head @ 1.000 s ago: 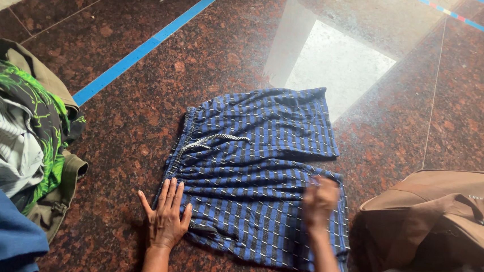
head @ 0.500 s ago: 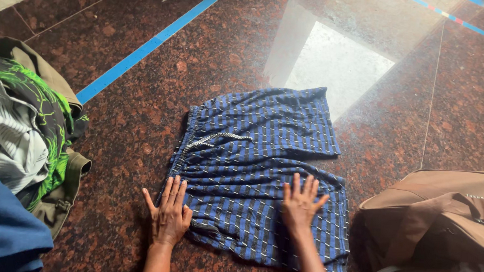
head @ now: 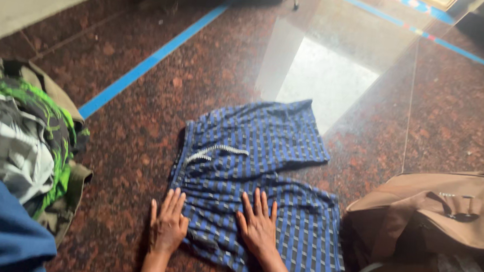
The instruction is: The person picks up a pair of patterned shorts from a pile of laundry, spreads them out on the floor, and folds them into a small rectangle before placing them inside a brown bag.
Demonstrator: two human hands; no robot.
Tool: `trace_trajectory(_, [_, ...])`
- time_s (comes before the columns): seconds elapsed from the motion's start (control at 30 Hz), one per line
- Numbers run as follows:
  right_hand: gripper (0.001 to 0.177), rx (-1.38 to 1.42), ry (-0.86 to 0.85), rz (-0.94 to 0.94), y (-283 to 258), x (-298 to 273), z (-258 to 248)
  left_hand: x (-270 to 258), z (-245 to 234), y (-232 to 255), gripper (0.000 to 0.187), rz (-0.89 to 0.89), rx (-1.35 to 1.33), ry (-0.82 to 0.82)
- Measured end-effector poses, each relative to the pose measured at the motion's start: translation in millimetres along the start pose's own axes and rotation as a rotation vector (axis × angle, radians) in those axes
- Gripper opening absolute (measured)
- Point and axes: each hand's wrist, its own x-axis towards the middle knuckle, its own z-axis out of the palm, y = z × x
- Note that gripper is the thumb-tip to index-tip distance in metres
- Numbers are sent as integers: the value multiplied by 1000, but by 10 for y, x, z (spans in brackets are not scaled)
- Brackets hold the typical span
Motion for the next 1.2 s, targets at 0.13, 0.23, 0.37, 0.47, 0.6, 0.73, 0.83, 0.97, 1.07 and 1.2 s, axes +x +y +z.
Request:
trace_trajectory(0.13, [61,-20,-39,11,18,1,15,16,-250,267,64,-196,182,-393])
trace_trajectory(0.23, [61,-26,51,-29,-14,40,17,155,-333,428,68,-273,218,-509])
trace_trajectory(0.37, [52,139,123,16,-124,375,136,422,-210,614,65,-115,263,-225])
trace_trajectory(0.47, [50,171,208,-65,-290,990,277,453,-333,686,73,-207,27,-285])
trace_trajectory(0.6, [54,153,69,7,-420,1699,337,550,-444,612,78,-269,-26,-330])
trace_trajectory(0.73, [25,123,-29,-97,-474,1793,441,562,-363,487,80,-284,-104,-281])
trace_trajectory(0.83, [10,165,45,-172,-495,1680,443,537,-319,470,85,-305,-169,-304])
trace_trajectory(0.97, [9,59,0,-281,-340,1178,53,572,-341,476,85,-355,-138,-428])
trace_trajectory(1.07, [11,94,-360,-234,-125,776,-256,566,-296,411,84,-335,-136,-374])
trace_trajectory(1.2, [26,251,-239,-146,194,719,-342,527,-145,472,66,-212,-125,-289])
